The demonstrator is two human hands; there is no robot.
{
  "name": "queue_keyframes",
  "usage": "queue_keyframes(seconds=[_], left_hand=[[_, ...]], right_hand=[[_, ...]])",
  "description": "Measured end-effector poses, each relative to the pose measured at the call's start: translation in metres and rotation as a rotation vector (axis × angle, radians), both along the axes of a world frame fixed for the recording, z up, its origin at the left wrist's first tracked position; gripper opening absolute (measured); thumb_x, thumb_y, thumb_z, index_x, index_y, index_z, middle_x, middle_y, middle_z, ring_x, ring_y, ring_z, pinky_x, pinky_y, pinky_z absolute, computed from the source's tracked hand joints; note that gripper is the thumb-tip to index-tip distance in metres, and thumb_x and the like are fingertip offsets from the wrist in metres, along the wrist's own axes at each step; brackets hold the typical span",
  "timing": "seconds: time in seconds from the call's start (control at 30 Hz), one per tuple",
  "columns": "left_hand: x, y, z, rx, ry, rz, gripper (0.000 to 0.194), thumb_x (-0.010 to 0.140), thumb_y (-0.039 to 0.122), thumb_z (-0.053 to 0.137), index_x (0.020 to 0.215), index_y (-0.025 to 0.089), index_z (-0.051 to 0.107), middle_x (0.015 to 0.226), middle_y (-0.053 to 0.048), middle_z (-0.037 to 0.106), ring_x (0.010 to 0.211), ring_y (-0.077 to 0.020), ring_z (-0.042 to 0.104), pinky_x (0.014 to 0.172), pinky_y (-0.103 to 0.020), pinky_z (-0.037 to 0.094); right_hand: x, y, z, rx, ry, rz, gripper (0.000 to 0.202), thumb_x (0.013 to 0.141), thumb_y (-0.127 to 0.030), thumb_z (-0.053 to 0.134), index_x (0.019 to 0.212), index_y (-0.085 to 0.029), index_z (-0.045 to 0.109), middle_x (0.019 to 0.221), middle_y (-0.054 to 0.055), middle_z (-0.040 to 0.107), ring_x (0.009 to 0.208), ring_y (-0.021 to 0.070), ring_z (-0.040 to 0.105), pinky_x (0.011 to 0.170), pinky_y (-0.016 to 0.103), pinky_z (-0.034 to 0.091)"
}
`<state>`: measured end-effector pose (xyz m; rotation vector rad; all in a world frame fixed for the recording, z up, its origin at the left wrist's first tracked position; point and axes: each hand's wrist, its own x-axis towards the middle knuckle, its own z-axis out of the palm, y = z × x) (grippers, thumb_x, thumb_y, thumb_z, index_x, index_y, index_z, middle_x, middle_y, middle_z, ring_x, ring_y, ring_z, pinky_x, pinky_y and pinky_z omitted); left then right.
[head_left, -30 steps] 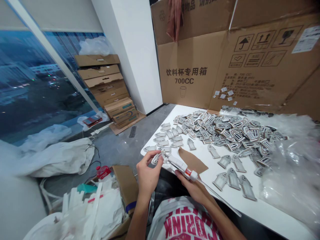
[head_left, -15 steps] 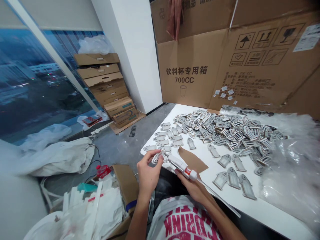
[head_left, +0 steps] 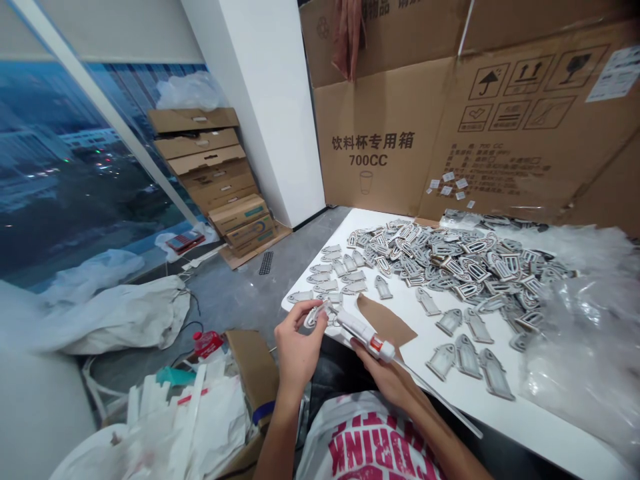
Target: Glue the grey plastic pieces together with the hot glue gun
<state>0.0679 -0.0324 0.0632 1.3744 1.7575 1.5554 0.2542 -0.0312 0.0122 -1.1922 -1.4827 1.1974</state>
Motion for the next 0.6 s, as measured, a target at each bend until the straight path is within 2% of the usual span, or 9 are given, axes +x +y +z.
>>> queue_keyframes(seconds=[0.27,0.4,0.47,0.6], left_hand=[[0.000,0.000,-0.002,-0.004,-0.013,-0.006,0.016,0.089,0.033,0.079,0.102,0.025,0.083,0.107,-0.005,0.086,0.109,-0.0278,0.081,0.102,-0.039,0.063],[0.002,0.002,-0.001,0.002,-0.029,-0.005,0.017,0.088,0.033,0.080,0.103,0.024,0.082,0.108,-0.006,0.086,0.111,-0.0279,0.080,0.102,-0.039,0.062],[0.001,0.002,0.001,0.016,-0.037,0.014,0.019,0.088,0.035,0.080,0.104,0.023,0.082,0.108,-0.006,0.085,0.112,-0.0280,0.080,0.102,-0.038,0.062],[-0.008,-0.002,0.002,0.069,-0.048,0.114,0.023,0.091,0.040,0.080,0.107,0.022,0.079,0.112,-0.008,0.083,0.115,-0.0281,0.078,0.101,-0.037,0.061]], right_hand=[[-0.004,-0.002,0.001,0.013,0.046,-0.025,0.046,0.095,-0.057,0.068,0.063,-0.026,0.056,0.059,-0.001,0.056,0.059,0.0197,0.048,0.063,0.035,0.044],[-0.005,-0.002,-0.005,0.026,0.096,-0.036,0.043,0.091,-0.060,0.074,0.067,-0.026,0.065,0.068,0.001,0.065,0.066,0.0222,0.056,0.069,0.036,0.047],[-0.006,-0.001,-0.010,0.022,0.135,-0.106,0.043,0.091,-0.064,0.075,0.073,-0.025,0.068,0.071,0.003,0.067,0.069,0.0230,0.058,0.069,0.036,0.048],[-0.005,0.007,-0.024,-0.036,0.248,-0.312,0.047,0.102,-0.068,0.060,0.087,-0.024,0.066,0.054,-0.006,0.046,0.052,0.0166,0.043,0.053,0.031,0.038]])
